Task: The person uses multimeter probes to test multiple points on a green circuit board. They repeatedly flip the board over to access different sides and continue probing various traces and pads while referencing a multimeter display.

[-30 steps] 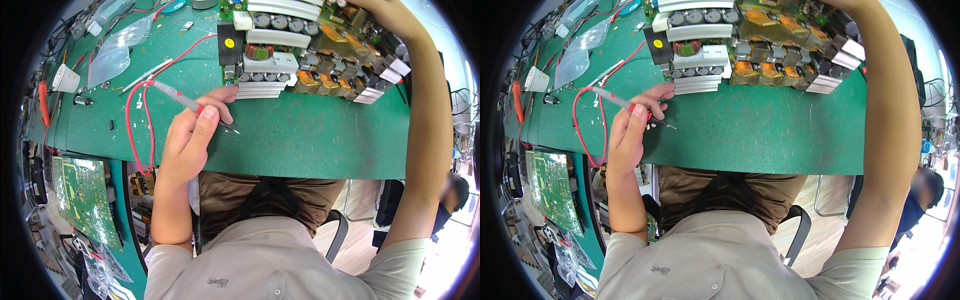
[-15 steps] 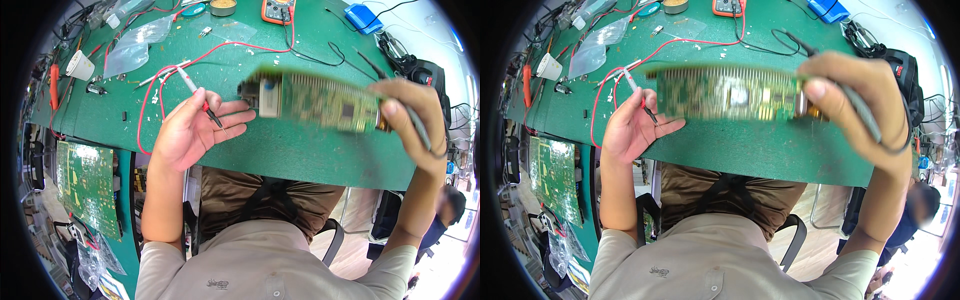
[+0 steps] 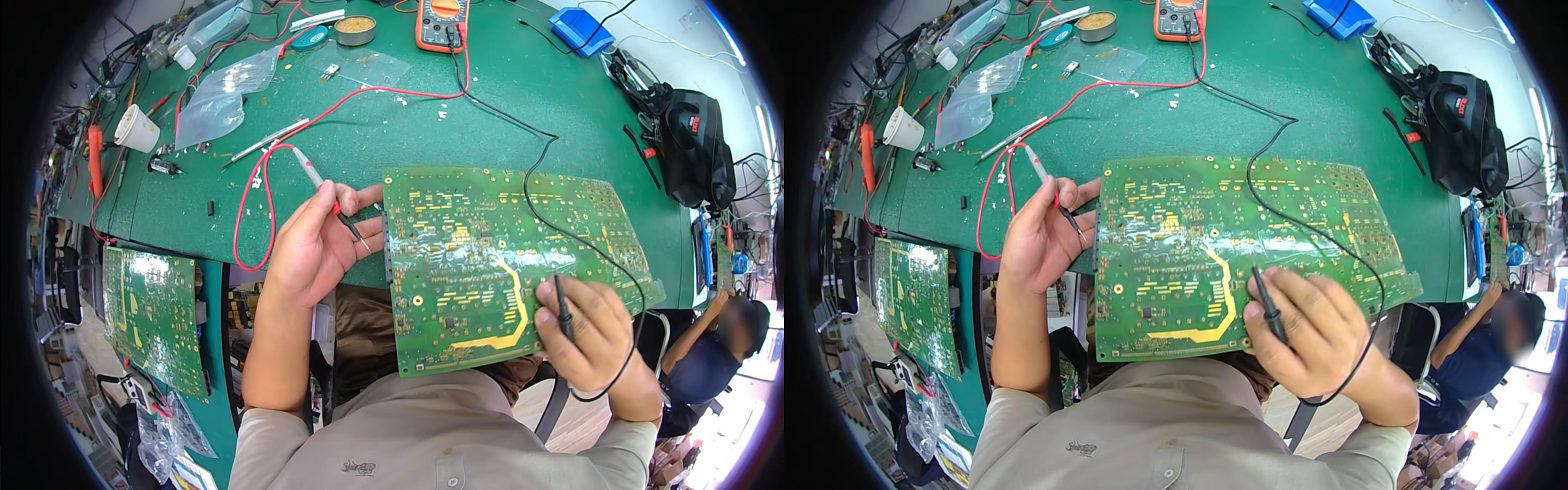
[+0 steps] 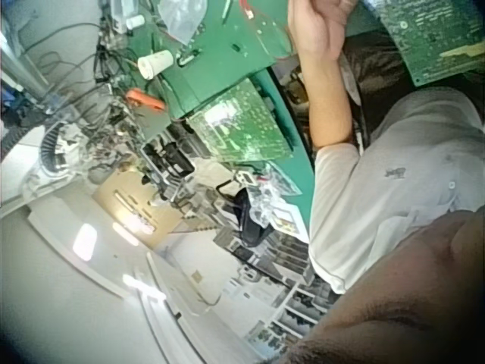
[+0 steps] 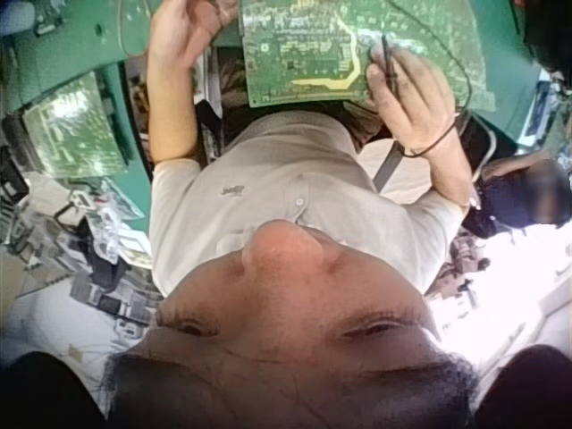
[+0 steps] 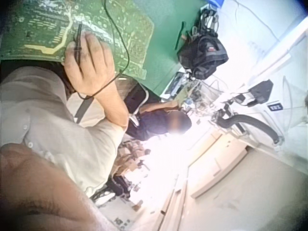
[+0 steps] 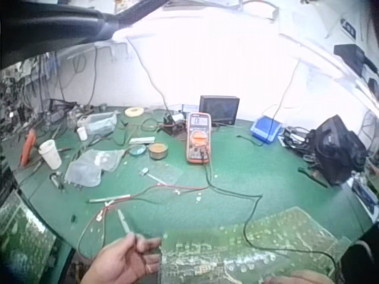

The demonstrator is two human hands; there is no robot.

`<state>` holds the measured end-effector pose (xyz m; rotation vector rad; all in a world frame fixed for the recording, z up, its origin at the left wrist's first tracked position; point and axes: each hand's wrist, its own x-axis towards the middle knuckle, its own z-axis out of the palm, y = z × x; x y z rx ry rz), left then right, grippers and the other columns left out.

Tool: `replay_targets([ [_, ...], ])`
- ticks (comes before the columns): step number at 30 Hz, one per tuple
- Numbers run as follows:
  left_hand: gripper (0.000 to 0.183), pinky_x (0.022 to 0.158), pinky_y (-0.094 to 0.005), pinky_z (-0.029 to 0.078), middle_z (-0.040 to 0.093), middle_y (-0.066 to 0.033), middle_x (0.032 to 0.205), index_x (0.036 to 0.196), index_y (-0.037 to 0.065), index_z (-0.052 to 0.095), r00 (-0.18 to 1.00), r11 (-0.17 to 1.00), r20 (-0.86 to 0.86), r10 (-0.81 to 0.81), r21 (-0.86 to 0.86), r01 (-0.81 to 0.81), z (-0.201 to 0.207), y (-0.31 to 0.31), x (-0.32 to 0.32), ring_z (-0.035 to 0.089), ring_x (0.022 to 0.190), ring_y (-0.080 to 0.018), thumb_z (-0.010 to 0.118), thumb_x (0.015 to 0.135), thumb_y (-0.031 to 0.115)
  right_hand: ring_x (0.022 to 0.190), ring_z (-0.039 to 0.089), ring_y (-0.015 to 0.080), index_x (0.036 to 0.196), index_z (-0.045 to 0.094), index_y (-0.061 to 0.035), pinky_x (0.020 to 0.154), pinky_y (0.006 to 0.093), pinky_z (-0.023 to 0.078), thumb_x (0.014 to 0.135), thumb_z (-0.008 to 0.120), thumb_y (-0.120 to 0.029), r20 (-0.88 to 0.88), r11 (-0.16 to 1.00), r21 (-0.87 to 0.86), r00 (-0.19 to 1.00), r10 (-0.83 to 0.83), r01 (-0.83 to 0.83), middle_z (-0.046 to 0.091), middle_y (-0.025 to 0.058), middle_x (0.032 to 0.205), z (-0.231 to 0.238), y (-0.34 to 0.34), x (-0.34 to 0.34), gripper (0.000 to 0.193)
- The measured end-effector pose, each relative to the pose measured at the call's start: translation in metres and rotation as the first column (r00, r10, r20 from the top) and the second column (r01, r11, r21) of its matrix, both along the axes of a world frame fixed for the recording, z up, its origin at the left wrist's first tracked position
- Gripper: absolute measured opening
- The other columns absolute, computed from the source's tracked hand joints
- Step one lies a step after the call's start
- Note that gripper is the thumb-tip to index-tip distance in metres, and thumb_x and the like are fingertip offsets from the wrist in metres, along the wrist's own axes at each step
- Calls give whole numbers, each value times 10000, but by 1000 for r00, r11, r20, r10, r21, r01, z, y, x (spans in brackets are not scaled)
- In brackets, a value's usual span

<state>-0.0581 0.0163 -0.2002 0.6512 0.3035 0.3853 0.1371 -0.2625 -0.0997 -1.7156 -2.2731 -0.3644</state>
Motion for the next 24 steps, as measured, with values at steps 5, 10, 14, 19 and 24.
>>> replay_targets([
  [5,386,971,-492,544,522,-271,1470,920,87,505,997,994,-67,45,104,-38,5,-5,1,657,1162,-376,361,1159,355,1013,701,339,1052,678,0,771,411,560,833,722,-33,-20,998,56,1000,-16,17,750,223,1090,-27,-15,-7,226],
  [10,386,950,-475,547,556,-254,1418,923,86,509,998,991,-68,10,134,-1,8,0,3,665,1141,-359,373,1156,362,1023,694,334,1072,675,-6,758,407,549,842,717,-33,-47,996,84,998,-32,36,751,215,1102,-47,-23,-11,236],
  [14,386,940,-462,544,592,-243,1371,925,86,518,997,992,-82,-1,128,11,5,4,4,665,1148,-354,379,1155,364,1056,681,327,1097,669,-17,767,403,537,850,713,-30,-65,993,111,997,-36,44,751,208,1131,-62,-26,-14,251],
  [19,373,969,-451,528,621,-141,1170,933,81,548,997,996,-52,-60,57,63,1,11,2,649,1060,-287,427,1145,363,1063,680,306,1072,685,-54,782,380,536,845,721,-30,-89,992,116,995,-37,48,752,190,1143,-69,-28,-13,232],
  [24,374,931,-416,505,535,-38,993,921,83,550,988,988,-32,-154,0,154,7,17,2,597,980,-232,429,1146,355,1093,683,315,1009,699,-56,780,379,550,830,751,-37,-110,993,112,994,-18,30,754,175,1114,-71,-26,-12,187],
])
